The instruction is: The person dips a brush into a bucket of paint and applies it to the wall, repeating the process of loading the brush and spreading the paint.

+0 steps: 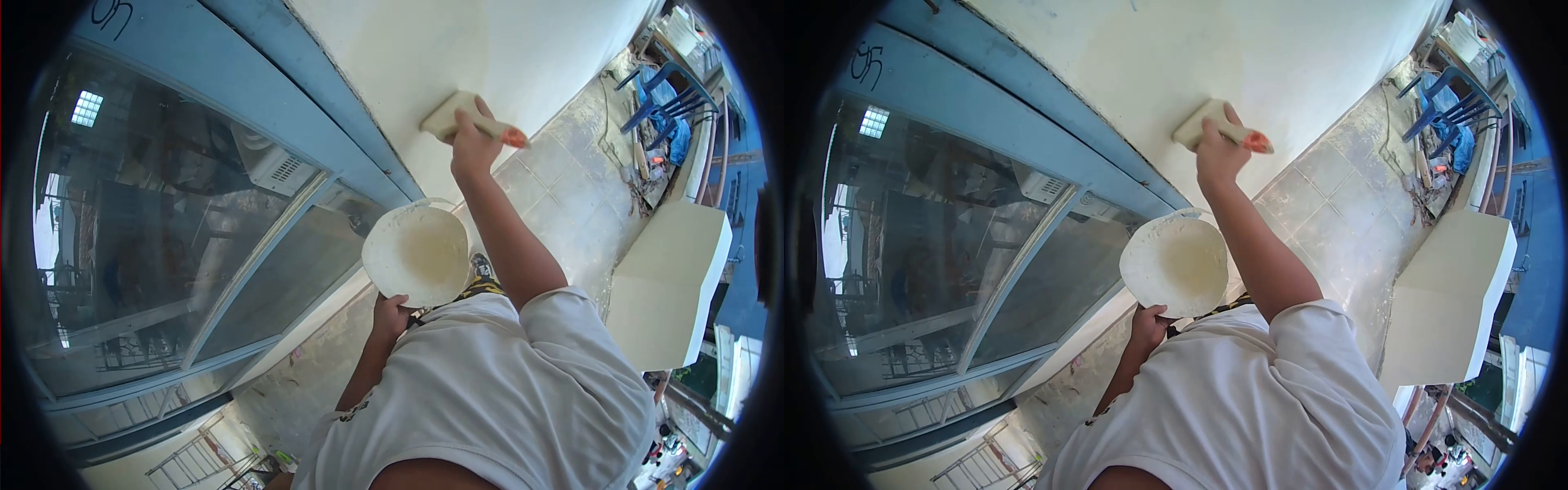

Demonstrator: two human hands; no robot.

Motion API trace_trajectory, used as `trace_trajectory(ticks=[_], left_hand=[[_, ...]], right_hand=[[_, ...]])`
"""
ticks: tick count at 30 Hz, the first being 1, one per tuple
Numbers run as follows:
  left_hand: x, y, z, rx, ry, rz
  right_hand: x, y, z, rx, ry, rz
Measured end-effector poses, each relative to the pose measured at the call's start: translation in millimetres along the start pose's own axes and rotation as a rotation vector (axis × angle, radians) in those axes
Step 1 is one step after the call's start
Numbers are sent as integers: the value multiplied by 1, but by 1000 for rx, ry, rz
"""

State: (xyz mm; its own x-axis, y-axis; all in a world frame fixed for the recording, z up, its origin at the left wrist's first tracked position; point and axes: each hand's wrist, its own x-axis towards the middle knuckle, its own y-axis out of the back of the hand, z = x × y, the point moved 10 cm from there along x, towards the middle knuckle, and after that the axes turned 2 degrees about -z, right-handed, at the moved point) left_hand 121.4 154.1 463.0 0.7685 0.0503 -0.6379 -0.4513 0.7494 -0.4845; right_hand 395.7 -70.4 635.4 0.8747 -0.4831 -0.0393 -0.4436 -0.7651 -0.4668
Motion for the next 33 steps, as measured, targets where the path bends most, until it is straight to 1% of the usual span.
trace_trajectory(ticks=[2,4,6,7,8,9,10,12,13,15,16,18,20,22,23,24,26,28,29,30,31,33], left_hand=[[1,3,2,-1,3,4],[3,5,-3,-21,11,8],[4,8,-3,-30,13,3],[4,7,-3,-22,7,-18],[4,7,-3,-25,5,-21],[3,8,-5,3,13,-9],[3,10,-5,31,21,5],[1,10,-5,26,29,5],[0,10,-5,20,43,1],[3,6,-4,23,29,-9],[2,8,-2,19,19,-10],[1,12,0,20,21,-3],[1,10,-7,-2,34,-1],[0,11,-5,7,35,3],[0,13,-5,14,28,-1],[-1,14,-5,14,30,-5],[-5,13,-5,19,37,5],[-6,14,-6,32,48,18],[-8,16,-7,49,62,31],[-6,16,-5,54,51,29],[-7,19,-7,53,44,35],[-8,19,-8,34,43,23]], right_hand=[[-9,-28,-66,203,37,-58],[-15,-32,-121,338,157,-122],[-20,-20,-145,293,237,-137],[-19,-10,-138,272,240,-120],[-15,3,-116,236,192,-108],[-12,17,-87,203,145,-97],[-12,37,-46,128,70,-6],[-18,55,24,42,-111,59],[-17,51,46,45,-84,46],[-16,18,41,51,-34,1],[-20,-9,6,53,-16,-32],[-31,-36,-76,198,33,-128],[-28,-33,-131,348,183,-168],[-24,-9,-158,315,326,-150],[-21,8,-154,276,315,-111],[-12,29,-131,253,269,-56],[1,73,-61,207,149,68],[7,114,24,76,1,134],[9,130,69,124,-83,189],[12,134,96,-2,-109,159],[16,134,127,-20,-103,148],[20,113,141,-25,-97,144]])
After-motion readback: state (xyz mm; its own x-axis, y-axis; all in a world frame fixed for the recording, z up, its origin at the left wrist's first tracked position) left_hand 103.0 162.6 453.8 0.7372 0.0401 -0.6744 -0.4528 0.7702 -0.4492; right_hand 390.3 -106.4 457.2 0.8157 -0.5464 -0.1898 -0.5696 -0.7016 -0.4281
